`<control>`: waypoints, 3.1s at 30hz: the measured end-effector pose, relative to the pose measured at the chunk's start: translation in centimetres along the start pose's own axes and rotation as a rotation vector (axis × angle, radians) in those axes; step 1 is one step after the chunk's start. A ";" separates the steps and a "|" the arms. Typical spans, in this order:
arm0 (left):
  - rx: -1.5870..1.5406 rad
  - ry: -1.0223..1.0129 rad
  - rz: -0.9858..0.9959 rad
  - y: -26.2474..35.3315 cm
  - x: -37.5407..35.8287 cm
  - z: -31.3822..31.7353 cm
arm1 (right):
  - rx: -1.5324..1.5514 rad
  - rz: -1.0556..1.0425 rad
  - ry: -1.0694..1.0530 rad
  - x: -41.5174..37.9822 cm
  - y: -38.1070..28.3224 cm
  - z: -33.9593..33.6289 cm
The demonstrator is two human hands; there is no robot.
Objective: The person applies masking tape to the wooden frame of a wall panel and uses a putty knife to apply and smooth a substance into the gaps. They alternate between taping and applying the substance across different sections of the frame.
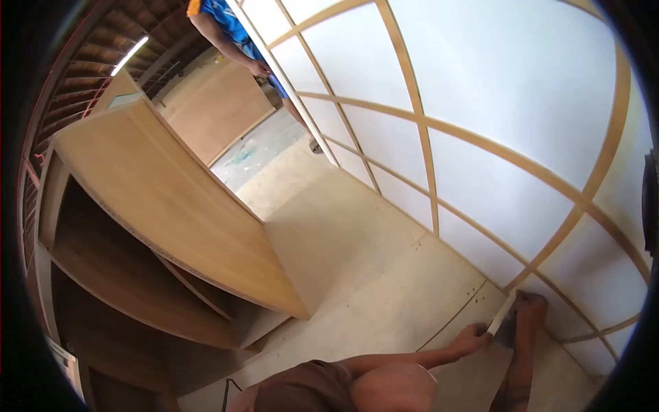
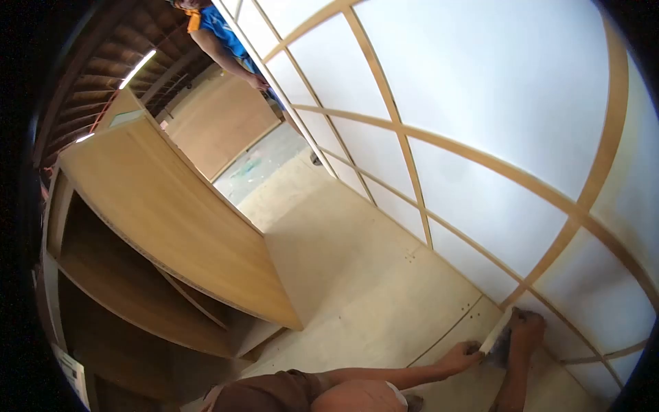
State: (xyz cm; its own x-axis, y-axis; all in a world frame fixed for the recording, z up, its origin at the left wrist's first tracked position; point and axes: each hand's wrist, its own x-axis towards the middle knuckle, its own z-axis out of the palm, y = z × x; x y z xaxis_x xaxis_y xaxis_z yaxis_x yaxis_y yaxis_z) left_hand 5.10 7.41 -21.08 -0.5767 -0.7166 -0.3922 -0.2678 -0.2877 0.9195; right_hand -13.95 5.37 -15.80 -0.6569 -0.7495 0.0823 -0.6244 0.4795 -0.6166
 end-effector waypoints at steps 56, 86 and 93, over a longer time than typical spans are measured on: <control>-0.164 -0.019 -0.126 2.9 -0.2 0.0 | 0.249 0.262 -0.326 -1.1 3.6 2.8; -0.288 -0.050 -0.087 2.7 1.9 -1.0 | 0.103 0.336 -0.086 -1.0 1.8 2.8; -0.182 -0.010 -0.055 2.6 1.5 -0.8 | 0.126 0.317 -0.115 -1.1 2.9 3.4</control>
State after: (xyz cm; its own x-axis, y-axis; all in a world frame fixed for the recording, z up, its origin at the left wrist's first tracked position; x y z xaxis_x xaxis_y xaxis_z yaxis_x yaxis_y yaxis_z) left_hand 4.14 5.13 -19.27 -0.5727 -0.6909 -0.4411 -0.1556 -0.4367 0.8860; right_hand -13.54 6.01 -20.35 -0.7536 -0.6220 -0.2129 -0.3354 0.6422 -0.6892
